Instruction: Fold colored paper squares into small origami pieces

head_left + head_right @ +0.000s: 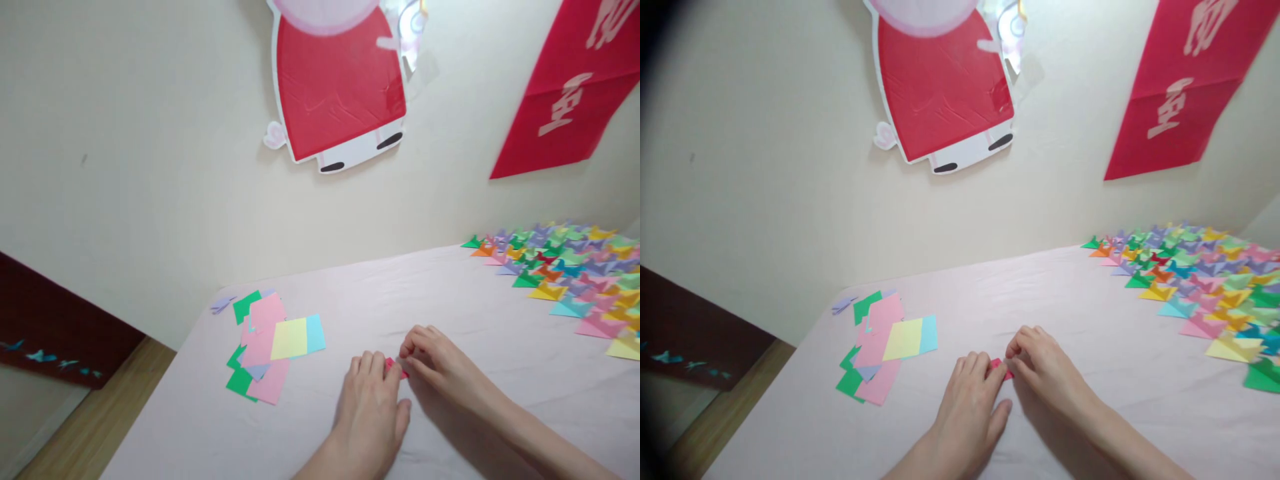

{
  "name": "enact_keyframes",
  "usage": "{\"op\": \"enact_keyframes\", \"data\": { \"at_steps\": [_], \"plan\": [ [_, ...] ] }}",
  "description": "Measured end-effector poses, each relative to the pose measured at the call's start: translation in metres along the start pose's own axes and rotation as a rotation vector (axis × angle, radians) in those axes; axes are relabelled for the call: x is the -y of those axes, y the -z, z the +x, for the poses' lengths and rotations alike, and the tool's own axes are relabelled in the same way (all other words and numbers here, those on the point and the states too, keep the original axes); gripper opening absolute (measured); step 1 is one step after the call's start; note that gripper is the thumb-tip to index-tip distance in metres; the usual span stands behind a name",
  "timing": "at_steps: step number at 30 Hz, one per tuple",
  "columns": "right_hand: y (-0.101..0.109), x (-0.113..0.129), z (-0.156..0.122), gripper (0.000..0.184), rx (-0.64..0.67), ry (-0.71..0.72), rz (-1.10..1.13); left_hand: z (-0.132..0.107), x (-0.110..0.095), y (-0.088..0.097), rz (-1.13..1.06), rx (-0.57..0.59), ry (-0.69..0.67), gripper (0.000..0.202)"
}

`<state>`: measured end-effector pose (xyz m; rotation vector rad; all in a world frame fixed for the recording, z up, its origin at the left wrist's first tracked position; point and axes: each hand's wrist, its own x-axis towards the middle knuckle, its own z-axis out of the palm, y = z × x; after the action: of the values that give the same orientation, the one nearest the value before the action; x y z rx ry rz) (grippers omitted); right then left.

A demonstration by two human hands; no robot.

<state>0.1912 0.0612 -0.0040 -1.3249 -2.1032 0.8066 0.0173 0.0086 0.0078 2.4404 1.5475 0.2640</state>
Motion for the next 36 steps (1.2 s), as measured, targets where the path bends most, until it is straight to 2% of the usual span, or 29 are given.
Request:
{"op": "enact_keyframes", "data": {
  "at_steps": [4,10,13,17,19,21,27,32,36],
  "plan": [
    [-0.003,0.005,-0.005,0.015,0.032,0.013,-0.025,0.004,0.006,-0.003,-0.087,-0.037,0.034,0.022],
    [-0.013,0.004,-0.004,0.015,0.033,0.009,-0.043,0.006,0.017,-0.005,-0.168,-0.077,0.016,0.022],
    [-0.014,0.000,-0.003,0.018,0.040,0.009,-0.032,0.009,0.024,-0.001,-0.160,-0.119,-0.066,0.018],
    [-0.013,-0.008,-0.002,0.024,0.047,0.013,-0.008,0.012,0.032,0.002,-0.098,-0.127,-0.264,0.007],
    [-0.012,-0.009,-0.001,0.025,0.057,0.011,-0.005,0.013,0.034,0.000,-0.098,-0.146,-0.305,0.004],
    [-0.011,-0.007,-0.002,0.024,0.070,0.005,-0.007,0.014,0.035,-0.002,-0.147,-0.170,-0.275,0.007],
    [-0.011,0.000,-0.003,0.013,0.076,-0.046,-0.021,0.017,0.035,-0.006,-0.324,-0.193,-0.057,0.011],
    [-0.015,0.000,-0.002,0.014,0.044,-0.029,-0.079,0.020,0.034,-0.007,-0.334,-0.190,0.037,0.013],
    [-0.016,0.001,-0.002,0.013,0.026,-0.002,-0.117,0.022,0.032,-0.009,-0.297,-0.180,0.062,0.013]
  ]
}}
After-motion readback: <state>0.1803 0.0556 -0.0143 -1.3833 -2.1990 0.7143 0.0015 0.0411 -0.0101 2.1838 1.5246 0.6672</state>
